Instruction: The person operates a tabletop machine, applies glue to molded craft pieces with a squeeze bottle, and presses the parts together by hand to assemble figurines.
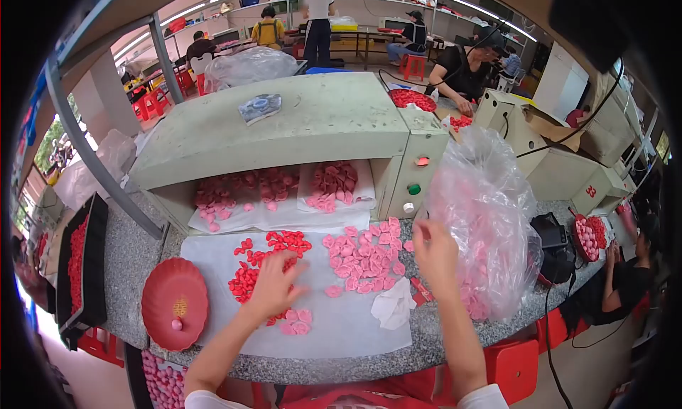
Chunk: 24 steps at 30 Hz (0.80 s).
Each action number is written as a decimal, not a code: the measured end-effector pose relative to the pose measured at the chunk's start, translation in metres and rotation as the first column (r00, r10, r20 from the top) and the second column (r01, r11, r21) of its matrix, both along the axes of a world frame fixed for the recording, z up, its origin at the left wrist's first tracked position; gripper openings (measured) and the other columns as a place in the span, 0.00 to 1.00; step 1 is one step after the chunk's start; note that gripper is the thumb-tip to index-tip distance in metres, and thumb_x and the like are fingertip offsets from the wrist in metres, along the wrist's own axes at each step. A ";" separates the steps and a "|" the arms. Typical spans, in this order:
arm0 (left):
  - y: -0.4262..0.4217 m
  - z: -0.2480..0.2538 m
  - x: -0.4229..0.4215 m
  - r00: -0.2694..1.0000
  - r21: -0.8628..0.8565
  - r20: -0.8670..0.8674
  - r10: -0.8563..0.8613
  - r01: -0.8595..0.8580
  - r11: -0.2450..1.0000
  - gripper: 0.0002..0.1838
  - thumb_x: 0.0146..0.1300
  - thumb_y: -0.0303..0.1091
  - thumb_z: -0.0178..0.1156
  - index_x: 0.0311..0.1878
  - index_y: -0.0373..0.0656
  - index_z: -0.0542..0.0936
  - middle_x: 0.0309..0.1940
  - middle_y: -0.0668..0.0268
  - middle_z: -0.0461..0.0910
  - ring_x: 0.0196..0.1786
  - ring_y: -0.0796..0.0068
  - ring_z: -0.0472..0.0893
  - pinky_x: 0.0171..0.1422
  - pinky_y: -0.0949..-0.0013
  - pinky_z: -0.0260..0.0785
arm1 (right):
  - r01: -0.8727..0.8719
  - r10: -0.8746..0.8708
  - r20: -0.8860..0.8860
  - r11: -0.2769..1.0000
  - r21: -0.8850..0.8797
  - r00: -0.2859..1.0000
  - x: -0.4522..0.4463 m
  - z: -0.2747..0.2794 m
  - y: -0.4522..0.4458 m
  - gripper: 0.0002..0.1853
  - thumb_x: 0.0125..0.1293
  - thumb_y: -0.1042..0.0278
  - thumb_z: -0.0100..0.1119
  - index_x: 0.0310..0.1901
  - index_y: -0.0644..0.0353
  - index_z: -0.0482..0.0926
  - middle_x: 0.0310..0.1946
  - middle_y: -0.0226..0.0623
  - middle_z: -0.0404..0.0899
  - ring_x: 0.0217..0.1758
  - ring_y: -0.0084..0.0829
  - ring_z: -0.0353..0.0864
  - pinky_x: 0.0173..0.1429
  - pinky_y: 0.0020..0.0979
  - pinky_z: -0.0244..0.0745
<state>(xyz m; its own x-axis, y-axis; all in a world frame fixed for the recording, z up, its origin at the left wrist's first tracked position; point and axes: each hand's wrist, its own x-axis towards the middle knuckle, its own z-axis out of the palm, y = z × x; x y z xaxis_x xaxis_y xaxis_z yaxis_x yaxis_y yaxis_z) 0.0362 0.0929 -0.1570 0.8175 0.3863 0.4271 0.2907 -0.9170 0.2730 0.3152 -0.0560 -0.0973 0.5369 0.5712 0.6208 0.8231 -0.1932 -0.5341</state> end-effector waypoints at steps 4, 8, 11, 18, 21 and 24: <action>0.151 -0.022 0.049 0.890 0.075 0.085 0.448 -0.454 0.888 0.23 0.57 0.48 0.54 0.54 0.50 0.72 0.55 0.54 0.65 0.59 0.49 0.62 0.60 0.47 0.53 | 0.209 -0.117 0.185 0.751 -0.627 0.976 0.057 -0.026 0.077 0.19 0.54 0.50 0.58 0.29 0.61 0.81 0.26 0.47 0.80 0.33 0.44 0.81 0.37 0.39 0.75; 0.256 -0.075 0.099 0.916 0.382 -0.015 0.401 -0.365 0.849 0.16 0.58 0.46 0.49 0.49 0.56 0.73 0.56 0.59 0.65 0.60 0.50 0.61 0.61 0.43 0.49 | 0.196 -0.121 0.155 0.665 -0.720 0.980 0.072 -0.023 0.091 0.21 0.55 0.46 0.56 0.26 0.60 0.81 0.25 0.43 0.80 0.33 0.45 0.81 0.39 0.41 0.74; 0.224 -0.067 0.138 0.765 0.159 0.234 0.600 -0.639 0.753 0.23 0.58 0.55 0.48 0.54 0.60 0.73 0.59 0.60 0.67 0.62 0.52 0.62 0.65 0.41 0.45 | 0.095 -0.109 0.034 0.625 -0.775 0.993 0.095 -0.038 0.093 0.23 0.56 0.44 0.55 0.25 0.61 0.81 0.22 0.41 0.80 0.32 0.43 0.81 0.41 0.40 0.74; 0.235 -0.082 0.131 0.796 0.491 0.388 0.464 -0.605 0.628 0.24 0.57 0.58 0.49 0.46 0.50 0.78 0.43 0.61 0.78 0.46 0.55 0.76 0.53 0.40 0.59 | -0.135 -0.154 -0.300 0.643 -0.754 0.941 0.105 -0.036 0.091 0.26 0.58 0.44 0.51 0.17 0.60 0.80 0.15 0.37 0.78 0.27 0.35 0.80 0.38 0.35 0.72; 0.236 -0.082 0.134 0.758 0.373 0.302 0.579 -0.652 0.660 0.24 0.56 0.58 0.51 0.43 0.49 0.79 0.40 0.61 0.79 0.43 0.56 0.77 0.44 0.42 0.64 | -0.126 -0.168 -0.291 0.627 -0.769 0.942 0.105 -0.033 0.092 0.27 0.57 0.42 0.51 0.16 0.60 0.80 0.17 0.39 0.79 0.30 0.39 0.81 0.41 0.37 0.72; 0.237 -0.087 0.134 0.719 0.402 0.347 0.602 -0.694 0.598 0.23 0.56 0.57 0.51 0.42 0.48 0.79 0.39 0.59 0.79 0.42 0.57 0.77 0.41 0.46 0.66 | -0.092 -0.169 -0.243 0.611 -0.786 0.955 0.105 -0.035 0.094 0.27 0.56 0.41 0.52 0.15 0.59 0.80 0.16 0.38 0.78 0.30 0.38 0.80 0.41 0.36 0.72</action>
<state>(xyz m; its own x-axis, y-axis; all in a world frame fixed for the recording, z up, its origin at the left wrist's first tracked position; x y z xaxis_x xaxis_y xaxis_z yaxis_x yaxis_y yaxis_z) 0.1699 0.3302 -0.2436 0.3350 0.4970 0.8005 0.8547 -0.5179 -0.0361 0.4203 0.0375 -0.1324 0.6348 0.7386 -0.2267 0.6539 -0.6699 -0.3516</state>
